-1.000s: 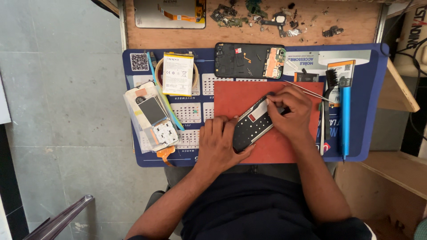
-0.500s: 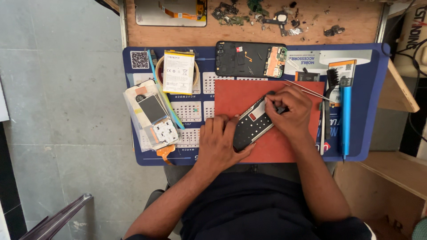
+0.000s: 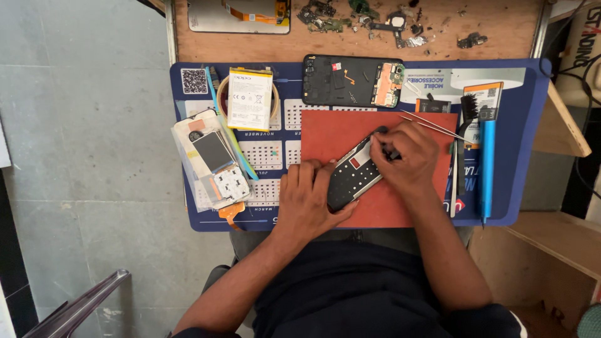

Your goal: The person cleans the back of a disassembled smartphone with a brush and then uses a small tool to scrape or remove residue from the device's surface. The work is performed on a red mat with other phone parts and tools nearby.

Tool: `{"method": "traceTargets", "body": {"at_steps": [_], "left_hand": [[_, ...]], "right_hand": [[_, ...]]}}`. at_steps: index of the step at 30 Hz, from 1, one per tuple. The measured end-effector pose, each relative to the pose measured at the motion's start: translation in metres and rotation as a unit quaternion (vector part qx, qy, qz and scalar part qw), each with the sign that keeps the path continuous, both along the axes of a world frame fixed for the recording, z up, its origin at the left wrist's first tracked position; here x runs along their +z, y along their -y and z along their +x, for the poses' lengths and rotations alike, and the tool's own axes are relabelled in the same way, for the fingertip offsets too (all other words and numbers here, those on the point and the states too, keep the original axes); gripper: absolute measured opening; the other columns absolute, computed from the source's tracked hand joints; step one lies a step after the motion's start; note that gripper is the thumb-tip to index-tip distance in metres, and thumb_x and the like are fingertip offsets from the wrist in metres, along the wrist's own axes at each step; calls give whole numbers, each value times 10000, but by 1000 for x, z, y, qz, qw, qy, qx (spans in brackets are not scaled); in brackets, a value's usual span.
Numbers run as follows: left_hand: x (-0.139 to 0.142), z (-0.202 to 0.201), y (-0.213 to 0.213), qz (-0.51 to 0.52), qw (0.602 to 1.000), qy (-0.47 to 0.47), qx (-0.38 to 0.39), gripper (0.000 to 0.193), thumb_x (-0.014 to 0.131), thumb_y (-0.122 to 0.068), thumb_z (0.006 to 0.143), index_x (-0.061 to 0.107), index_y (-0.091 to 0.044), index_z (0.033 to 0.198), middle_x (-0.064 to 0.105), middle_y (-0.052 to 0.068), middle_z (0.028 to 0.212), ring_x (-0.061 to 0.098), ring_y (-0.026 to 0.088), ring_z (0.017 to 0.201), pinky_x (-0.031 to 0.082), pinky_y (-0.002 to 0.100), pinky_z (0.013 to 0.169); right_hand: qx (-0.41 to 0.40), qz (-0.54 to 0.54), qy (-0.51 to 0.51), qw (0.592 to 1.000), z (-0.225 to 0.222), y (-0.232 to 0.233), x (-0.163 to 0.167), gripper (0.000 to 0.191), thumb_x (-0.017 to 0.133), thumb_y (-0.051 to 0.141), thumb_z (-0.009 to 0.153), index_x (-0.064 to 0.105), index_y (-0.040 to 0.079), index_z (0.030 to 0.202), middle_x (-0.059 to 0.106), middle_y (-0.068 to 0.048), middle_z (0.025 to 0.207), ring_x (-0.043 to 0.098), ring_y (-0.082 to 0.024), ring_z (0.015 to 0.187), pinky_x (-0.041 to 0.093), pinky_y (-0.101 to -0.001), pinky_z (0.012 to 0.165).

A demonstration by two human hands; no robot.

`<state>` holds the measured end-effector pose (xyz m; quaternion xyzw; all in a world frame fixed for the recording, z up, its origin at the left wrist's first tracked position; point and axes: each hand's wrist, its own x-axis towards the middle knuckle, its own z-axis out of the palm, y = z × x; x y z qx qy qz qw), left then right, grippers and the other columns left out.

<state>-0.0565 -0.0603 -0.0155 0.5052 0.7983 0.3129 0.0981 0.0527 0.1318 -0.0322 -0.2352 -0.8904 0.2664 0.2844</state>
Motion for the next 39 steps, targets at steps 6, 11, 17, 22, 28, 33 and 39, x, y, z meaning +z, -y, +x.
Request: {"method": "traceTargets", "body": {"at_steps": [6,11,17,22,28,33,39], "left_hand": [[0,0,0,4,1000,2,1,730,870,-469,724,634,-37,1263,546,113,1121,529,292,1008,412,430,803],[0,-1,-1,17,1000,1,9,739,868,-459,694,628,-53,1263,555,111,1133,534,295,1014,421,437,819],[0,0,0,17,1000,5,3,754,882,-456,693,636,-34,1266,555,110,1115,529,299,1009,418,442,814],[0,0,0,24,1000,3,8,738,880,-456,701,640,-36,1257,556,108,1115,534,294,1017,419,438,815],[-1,0,1,24,1000,-2,5,736,884,-452,700,642,-32,1254,552,108,1111,529,289,1018,419,436,814],[-1,0,1,19,1000,5,5,743,885,-453,699,644,-29,1259,550,110,1114,527,288,1012,416,433,806],[-2,0,1,15,1000,9,5,759,882,-452,689,637,-28,1269,550,112,1131,525,290,1012,415,435,815]], "right_hand": [[110,41,-9,993,-3,7,5,153,868,50,784,731,41,852,650,-72,797,617,-236,701,492,-345,596],[18,52,24,998,-2,3,8,149,869,59,829,721,52,847,660,-63,826,629,-228,717,497,-359,618],[13,75,46,996,-6,29,6,178,852,82,831,683,79,771,645,-54,780,641,-245,714,481,-372,604],[13,33,38,999,-6,31,8,145,840,72,851,701,68,809,646,-58,787,632,-239,703,486,-358,597],[-46,-22,47,998,-3,11,14,120,837,51,881,720,32,862,636,-77,784,617,-220,681,476,-342,593],[15,63,55,996,-8,29,15,187,853,79,838,686,74,753,641,-51,752,628,-236,704,489,-369,615],[63,32,47,996,-5,12,15,118,840,86,830,757,63,911,697,-59,886,665,-230,812,532,-339,692]]}}
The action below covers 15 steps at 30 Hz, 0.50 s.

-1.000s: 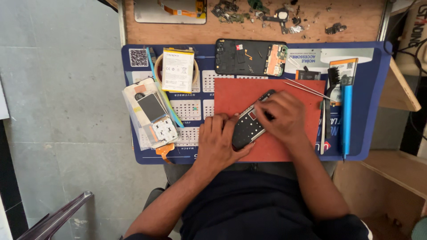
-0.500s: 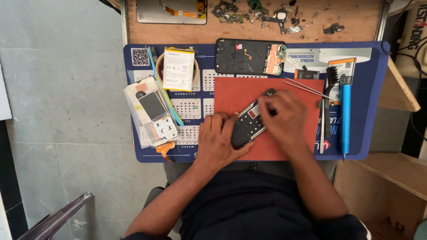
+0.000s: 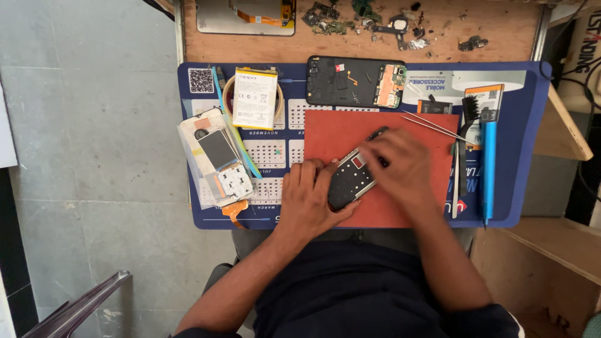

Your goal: The person cleans the back of a disassembled smartphone with a brush and then uses a small tool to scrape or remove residue from the device's surface. The work is performed on a red mat with other phone parts and tools nearby.

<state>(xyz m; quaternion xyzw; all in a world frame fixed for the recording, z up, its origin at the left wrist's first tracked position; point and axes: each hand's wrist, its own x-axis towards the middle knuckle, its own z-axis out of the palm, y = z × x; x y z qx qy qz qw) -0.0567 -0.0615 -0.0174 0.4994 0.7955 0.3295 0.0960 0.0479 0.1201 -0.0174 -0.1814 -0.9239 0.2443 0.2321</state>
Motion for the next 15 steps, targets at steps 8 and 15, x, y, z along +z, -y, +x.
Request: {"method": "traceTargets", "body": {"at_steps": [8,15], "left_hand": [[1,0,-1,3,1000,4,2,752,878,-457,690,636,-37,1266,548,106,1128,527,288,1016,410,432,808],[0,0,-1,5,1000,0,-1,756,878,-465,699,632,-30,1266,549,108,1128,526,288,1011,410,433,808]], "right_hand": [[-18,-52,-25,998,7,-11,-5,140,856,32,819,744,21,902,677,-92,834,648,-209,714,505,-321,617],[6,-3,-37,999,5,-11,-8,160,865,17,815,716,31,872,683,-93,857,645,-237,725,506,-334,619]]}}
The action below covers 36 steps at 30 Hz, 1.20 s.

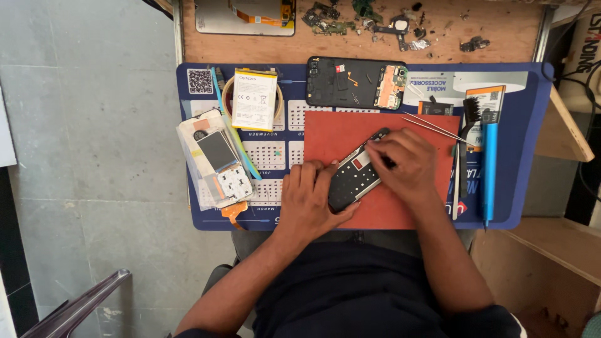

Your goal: The person cleans the back of a disassembled smartphone with a brush and then uses a small tool to scrape or remove residue from the device's surface. The work is performed on a red mat with other phone parts and tools nearby.

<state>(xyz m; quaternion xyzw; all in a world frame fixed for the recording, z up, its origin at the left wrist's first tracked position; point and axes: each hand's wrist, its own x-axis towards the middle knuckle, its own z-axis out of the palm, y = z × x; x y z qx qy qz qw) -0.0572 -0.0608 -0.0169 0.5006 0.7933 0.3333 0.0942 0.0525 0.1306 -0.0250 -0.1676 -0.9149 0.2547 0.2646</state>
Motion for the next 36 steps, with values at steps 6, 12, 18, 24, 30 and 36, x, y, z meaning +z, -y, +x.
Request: {"method": "traceTargets", "body": {"at_steps": [6,12,18,24,30,36], "left_hand": [[0,1,0,-5,1000,-2,5,746,879,-459,691,640,-36,1257,551,106,1133,528,288,1010,412,432,810],[-1,1,1,-2,1000,-1,2,747,878,-452,692,639,-28,1259,549,109,1131,528,287,1008,412,428,809],[0,1,0,-2,1000,2,2,742,879,-454,707,636,-24,1260,553,107,1130,525,288,1001,410,432,811],[-1,1,0,-1,1000,-1,2,746,877,-455,694,636,-23,1252,551,114,1126,529,292,1004,409,433,808],[0,1,0,-5,1000,-2,2,744,878,-452,701,638,-19,1256,552,113,1130,528,289,1001,410,430,808],[0,0,-1,-8,1000,-3,-1,750,879,-452,693,638,-13,1251,549,116,1121,525,294,997,409,432,804]], "right_hand": [[41,-5,0,999,2,0,0,149,863,28,790,733,49,858,670,-65,806,618,-225,691,480,-341,598],[2,-2,-3,1000,0,1,-1,135,864,24,803,737,36,846,662,-76,805,594,-224,680,464,-342,579],[-12,-13,5,1000,0,3,2,132,858,31,808,742,36,870,670,-69,829,592,-222,696,465,-338,592],[21,39,6,999,1,3,-1,122,867,42,773,765,56,836,650,-68,758,585,-240,667,453,-360,571],[-97,-27,-10,995,6,-4,-5,105,844,24,884,742,30,911,666,-83,831,616,-216,728,475,-332,628],[-68,7,1,998,4,1,-6,137,859,29,823,727,22,860,653,-91,794,595,-236,698,461,-349,611]]}}
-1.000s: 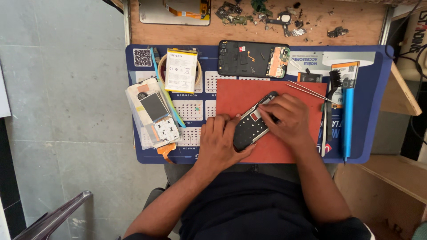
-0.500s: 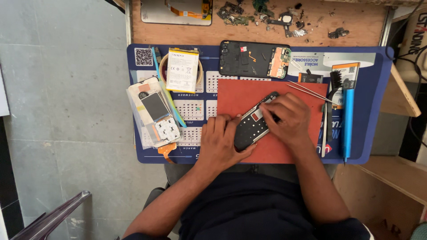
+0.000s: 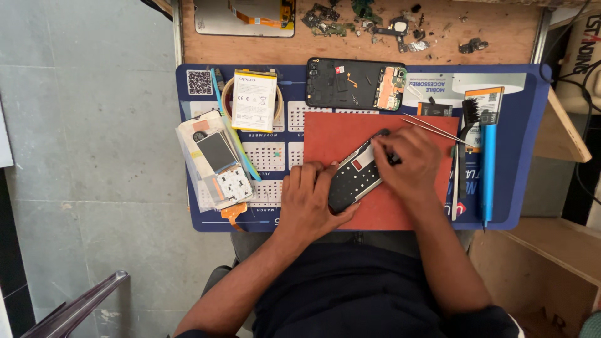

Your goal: The person cleans the back of a disassembled smartphone with a brush and then uses a small tool to scrape or remove residue from the device's surface. The work is performed on a red mat with other phone parts and tools nearby.

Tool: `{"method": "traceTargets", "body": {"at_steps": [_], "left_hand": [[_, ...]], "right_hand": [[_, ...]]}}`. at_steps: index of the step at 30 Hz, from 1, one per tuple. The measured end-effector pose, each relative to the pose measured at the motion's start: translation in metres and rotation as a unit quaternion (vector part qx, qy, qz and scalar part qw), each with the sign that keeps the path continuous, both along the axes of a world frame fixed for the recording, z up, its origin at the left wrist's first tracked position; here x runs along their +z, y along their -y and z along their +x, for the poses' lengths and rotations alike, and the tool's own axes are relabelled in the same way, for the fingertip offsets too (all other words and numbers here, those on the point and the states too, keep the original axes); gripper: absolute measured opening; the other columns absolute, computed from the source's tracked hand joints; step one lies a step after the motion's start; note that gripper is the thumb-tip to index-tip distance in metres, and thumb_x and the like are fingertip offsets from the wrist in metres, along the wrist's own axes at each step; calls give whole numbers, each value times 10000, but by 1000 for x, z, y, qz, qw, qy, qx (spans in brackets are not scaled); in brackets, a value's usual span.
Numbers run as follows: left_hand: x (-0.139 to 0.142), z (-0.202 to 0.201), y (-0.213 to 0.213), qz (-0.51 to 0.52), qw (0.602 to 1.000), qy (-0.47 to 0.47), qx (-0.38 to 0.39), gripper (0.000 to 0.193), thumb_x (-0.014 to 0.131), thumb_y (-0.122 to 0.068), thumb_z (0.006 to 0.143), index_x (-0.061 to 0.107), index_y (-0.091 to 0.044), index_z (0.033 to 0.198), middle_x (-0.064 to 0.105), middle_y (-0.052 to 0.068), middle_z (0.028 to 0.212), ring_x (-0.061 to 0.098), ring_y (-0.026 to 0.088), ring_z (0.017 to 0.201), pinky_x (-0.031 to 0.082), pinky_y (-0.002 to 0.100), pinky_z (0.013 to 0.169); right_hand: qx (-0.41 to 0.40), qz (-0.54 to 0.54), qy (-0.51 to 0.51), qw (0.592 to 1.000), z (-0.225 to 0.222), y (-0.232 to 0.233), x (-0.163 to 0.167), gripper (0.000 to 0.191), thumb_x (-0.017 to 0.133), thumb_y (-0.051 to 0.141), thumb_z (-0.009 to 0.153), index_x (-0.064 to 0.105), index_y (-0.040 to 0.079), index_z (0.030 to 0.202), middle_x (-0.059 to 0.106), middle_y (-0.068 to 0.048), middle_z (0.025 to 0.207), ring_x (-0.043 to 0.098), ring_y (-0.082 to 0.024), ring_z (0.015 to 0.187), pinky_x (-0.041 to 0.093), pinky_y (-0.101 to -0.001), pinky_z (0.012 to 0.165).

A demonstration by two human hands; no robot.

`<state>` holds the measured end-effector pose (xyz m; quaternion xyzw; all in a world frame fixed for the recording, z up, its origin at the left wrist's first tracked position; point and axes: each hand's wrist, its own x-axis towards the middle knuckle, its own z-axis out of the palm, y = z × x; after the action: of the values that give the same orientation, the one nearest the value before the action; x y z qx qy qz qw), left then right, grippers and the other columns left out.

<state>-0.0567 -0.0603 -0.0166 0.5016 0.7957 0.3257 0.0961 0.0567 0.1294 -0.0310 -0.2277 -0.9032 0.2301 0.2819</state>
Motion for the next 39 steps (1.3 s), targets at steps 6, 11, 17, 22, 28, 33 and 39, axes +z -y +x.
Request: {"method": "traceTargets", "body": {"at_steps": [6,11,17,22,28,33,39], "left_hand": [[0,0,1,0,1000,-1,0,752,885,-449,691,636,-15,1253,550,112,1124,526,286,1001,412,428,803],[0,0,0,4,1000,-2,0,752,883,-442,687,635,-15,1255,551,115,1129,529,290,1010,416,430,811],[-1,0,0,3,1000,2,-1,747,882,-443,694,635,-17,1256,554,114,1132,532,293,1016,419,434,817],[-1,0,0,5,1000,1,1,748,879,-442,694,634,-17,1258,556,114,1137,531,295,1017,418,432,815],[0,0,1,3,1000,3,2,752,883,-441,689,640,-21,1263,553,112,1127,529,291,1014,414,430,809],[-2,0,0,-1,1000,1,-3,761,888,-453,690,636,-4,1250,545,116,1120,521,286,1000,407,425,801],[-1,0,1,1,1000,1,-2,758,885,-444,689,643,-10,1260,547,112,1129,523,281,1012,405,420,806]], "right_hand": [[14,-21,11,1000,0,-2,1,131,858,9,832,729,9,853,652,-83,768,579,-228,661,444,-346,593],[-18,-41,-23,999,1,-5,-1,99,828,4,854,741,17,899,680,-88,831,623,-211,709,478,-323,624],[-27,-42,-17,999,0,-2,0,106,840,6,857,740,20,887,675,-87,808,609,-214,692,464,-328,610],[5,-24,-3,1000,-1,-3,3,125,856,22,814,753,21,885,665,-82,796,593,-224,684,459,-345,615],[-14,-23,-7,1000,-2,0,2,129,863,25,829,759,22,905,683,-79,831,606,-215,698,465,-336,618],[-48,-53,-23,997,0,-1,-2,94,839,9,884,757,18,928,691,-82,847,626,-187,706,474,-302,615],[18,-35,-9,999,0,-3,-1,122,854,9,842,735,6,867,670,-81,790,584,-197,666,448,-332,598]]}}
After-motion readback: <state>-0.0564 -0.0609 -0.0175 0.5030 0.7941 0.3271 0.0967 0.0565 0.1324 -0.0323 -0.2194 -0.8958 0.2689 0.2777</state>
